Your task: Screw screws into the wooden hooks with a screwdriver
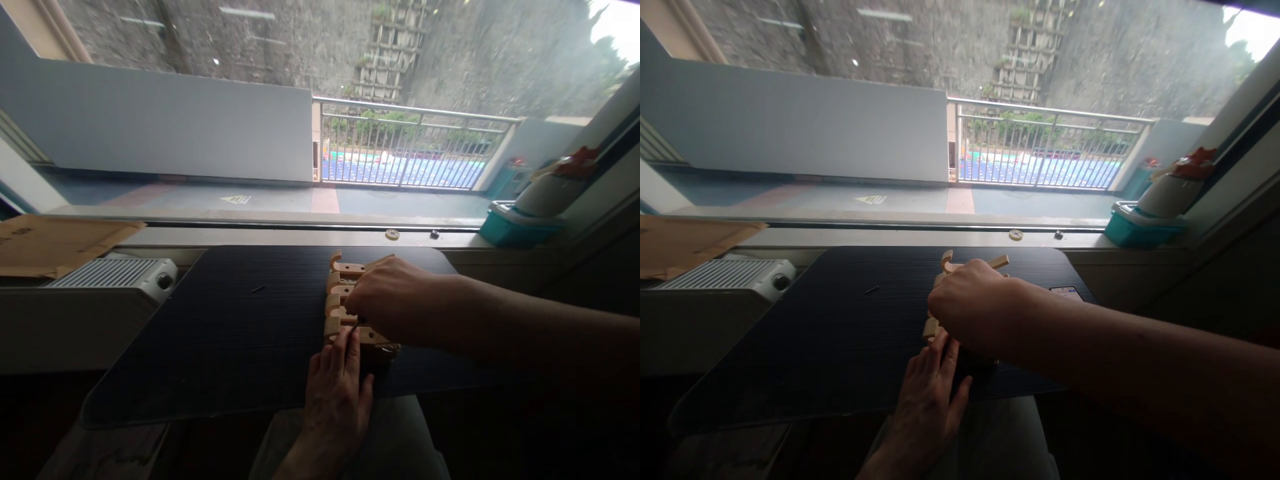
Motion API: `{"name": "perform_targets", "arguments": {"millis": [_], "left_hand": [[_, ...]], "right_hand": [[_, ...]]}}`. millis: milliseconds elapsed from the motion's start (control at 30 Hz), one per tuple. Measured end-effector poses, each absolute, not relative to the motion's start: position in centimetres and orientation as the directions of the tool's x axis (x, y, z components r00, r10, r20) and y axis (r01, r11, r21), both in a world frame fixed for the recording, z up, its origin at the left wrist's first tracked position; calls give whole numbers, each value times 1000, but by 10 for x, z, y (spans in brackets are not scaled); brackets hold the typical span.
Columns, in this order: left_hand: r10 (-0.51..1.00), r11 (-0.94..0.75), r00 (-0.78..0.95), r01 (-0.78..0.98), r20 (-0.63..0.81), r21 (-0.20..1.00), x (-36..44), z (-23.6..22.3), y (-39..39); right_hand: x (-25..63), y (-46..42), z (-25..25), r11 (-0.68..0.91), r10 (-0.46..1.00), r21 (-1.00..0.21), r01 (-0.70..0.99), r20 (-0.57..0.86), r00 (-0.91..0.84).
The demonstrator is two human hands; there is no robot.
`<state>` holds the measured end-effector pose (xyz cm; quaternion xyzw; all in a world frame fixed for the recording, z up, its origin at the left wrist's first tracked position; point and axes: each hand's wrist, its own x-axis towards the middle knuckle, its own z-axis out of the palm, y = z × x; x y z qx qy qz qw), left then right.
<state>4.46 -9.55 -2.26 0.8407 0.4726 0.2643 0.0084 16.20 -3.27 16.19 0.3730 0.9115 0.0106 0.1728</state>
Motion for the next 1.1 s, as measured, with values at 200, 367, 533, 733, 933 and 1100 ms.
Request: {"name": "perform_targets", "arguments": {"millis": [200, 367, 533, 733, 933, 1100], "left_hand": [[802, -544, 407, 800, 437, 253, 45, -25, -98], [813, -524, 401, 820, 422, 230, 46, -32, -98], [802, -533, 410, 819, 434, 213, 46, -33, -99], [809, -535, 411, 811, 421, 236, 47, -26, -98], [806, -517, 393, 831, 442, 205, 49, -32, -97], [803, -519, 386, 827, 453, 215, 49, -35, -97]], "right_hand": [[160, -29, 160, 745, 650, 118, 657, -353, -673], [161, -31, 154, 731, 647, 32, 682, -351, -677], [175, -28, 151, 630, 716, -66, 774, -335, -612], [178, -29, 156, 599, 748, -15, 800, -346, -567], [146, -43, 167, 718, 686, 236, 655, -394, -611], [148, -36, 159, 719, 684, 176, 672, -345, -642]]}}
